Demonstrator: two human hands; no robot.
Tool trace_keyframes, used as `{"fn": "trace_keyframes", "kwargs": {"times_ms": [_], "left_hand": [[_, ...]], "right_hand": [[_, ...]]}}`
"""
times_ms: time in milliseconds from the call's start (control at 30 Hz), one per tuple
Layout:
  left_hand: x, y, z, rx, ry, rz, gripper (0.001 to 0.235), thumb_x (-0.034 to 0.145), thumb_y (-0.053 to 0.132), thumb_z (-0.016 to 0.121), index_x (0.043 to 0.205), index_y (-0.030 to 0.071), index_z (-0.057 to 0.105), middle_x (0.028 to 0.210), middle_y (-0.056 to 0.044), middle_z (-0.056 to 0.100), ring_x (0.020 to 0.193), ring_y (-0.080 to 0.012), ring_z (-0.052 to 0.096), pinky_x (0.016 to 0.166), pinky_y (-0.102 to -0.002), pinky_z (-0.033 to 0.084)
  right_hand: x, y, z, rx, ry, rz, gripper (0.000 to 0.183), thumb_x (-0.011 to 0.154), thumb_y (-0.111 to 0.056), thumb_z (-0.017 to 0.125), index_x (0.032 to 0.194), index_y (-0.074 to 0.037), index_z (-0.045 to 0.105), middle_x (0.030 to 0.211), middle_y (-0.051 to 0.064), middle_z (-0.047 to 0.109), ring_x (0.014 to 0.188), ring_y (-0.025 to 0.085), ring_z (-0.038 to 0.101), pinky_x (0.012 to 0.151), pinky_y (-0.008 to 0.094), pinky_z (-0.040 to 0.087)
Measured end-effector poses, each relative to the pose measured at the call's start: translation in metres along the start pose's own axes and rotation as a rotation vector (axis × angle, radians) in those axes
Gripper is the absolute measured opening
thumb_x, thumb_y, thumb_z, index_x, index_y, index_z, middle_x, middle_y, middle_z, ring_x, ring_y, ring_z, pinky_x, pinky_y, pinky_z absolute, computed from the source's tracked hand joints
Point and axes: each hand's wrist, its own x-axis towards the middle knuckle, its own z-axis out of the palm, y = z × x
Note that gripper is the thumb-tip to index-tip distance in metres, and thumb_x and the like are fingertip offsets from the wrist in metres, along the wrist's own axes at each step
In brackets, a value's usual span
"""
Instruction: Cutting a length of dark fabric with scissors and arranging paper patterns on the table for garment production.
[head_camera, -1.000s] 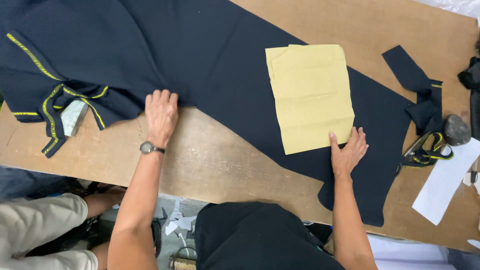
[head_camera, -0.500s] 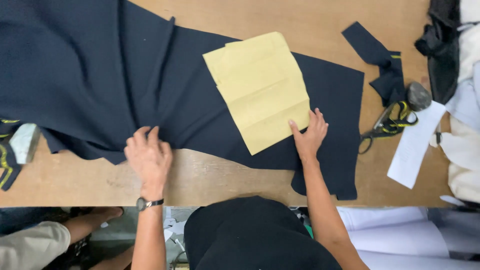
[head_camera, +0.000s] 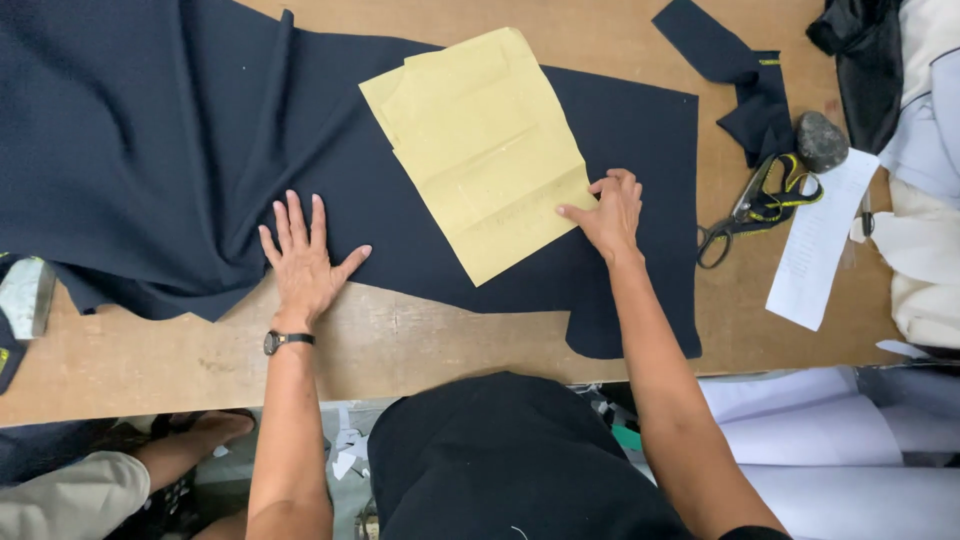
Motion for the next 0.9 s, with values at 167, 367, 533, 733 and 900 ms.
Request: {"fn": "trace_keyframes", "kwargs": {"times_ms": [167,367,533,733,900], "left_hand": [[-0.003,-0.007,0.001,-0.080,0.008,-0.043,0.109,0.090,0.082,0.062,0.176,0.022,0.030,0.186,-0.009,0.006,0.170,-0.0316,0.003,0.133,-0.060,-0.009],[-0.045,-0.029,0.032,-0.089,0.606,-0.091,0.077,0.088,0.026,0.095,0.156,0.010,0.063,0.172,-0.021,0.039,0.154,-0.0438,0.042,0.121,-0.056,0.035],[-0.081,-0.031,0.027,-0.278,0.931,-0.640,0.112,0.088,0.022,0.104,0.173,0.009,0.032,0.171,-0.031,0.016,0.155,-0.0557,0.032,0.123,-0.068,0.028],[-0.050,-0.089,0.049,-0.343,0.979,-0.878,0.109,0.089,0.067,0.098,0.157,-0.005,0.055,0.168,-0.034,0.016,0.149,-0.0609,0.033,0.116,-0.073,0.025],[-0.008,-0.102,0.028,-0.228,0.849,-1.004,0.098,0.077,0.076,0.084,0.138,0.002,0.067,0.163,-0.031,0.034,0.145,-0.0527,0.036,0.114,-0.067,0.027]], "right_hand": [[0.006,-0.017,0.005,-0.009,-0.077,0.031,0.072,0.072,-0.035,0.102,0.126,-0.016,0.058,0.129,0.000,0.049,0.124,0.025,0.057,0.099,0.045,0.049],[0.006,-0.027,-0.020,-0.012,-0.134,0.184,0.072,0.074,-0.041,0.101,0.127,-0.009,0.064,0.110,0.009,0.074,0.112,0.040,0.075,0.095,0.059,0.056],[0.039,0.046,0.027,0.015,-0.101,0.162,0.038,0.075,-0.045,0.099,0.084,-0.015,0.078,0.092,0.008,0.072,0.094,0.039,0.076,0.082,0.049,0.058],[0.065,0.062,-0.023,0.631,0.222,0.095,0.036,0.107,-0.009,0.078,0.139,0.000,0.064,0.121,0.035,0.055,0.083,0.052,0.071,0.059,0.048,0.067],[0.097,0.193,-0.114,0.345,0.749,-0.291,0.026,0.103,0.000,0.085,0.123,0.000,0.068,0.114,0.016,0.068,0.100,0.029,0.064,0.083,0.043,0.056]]}}
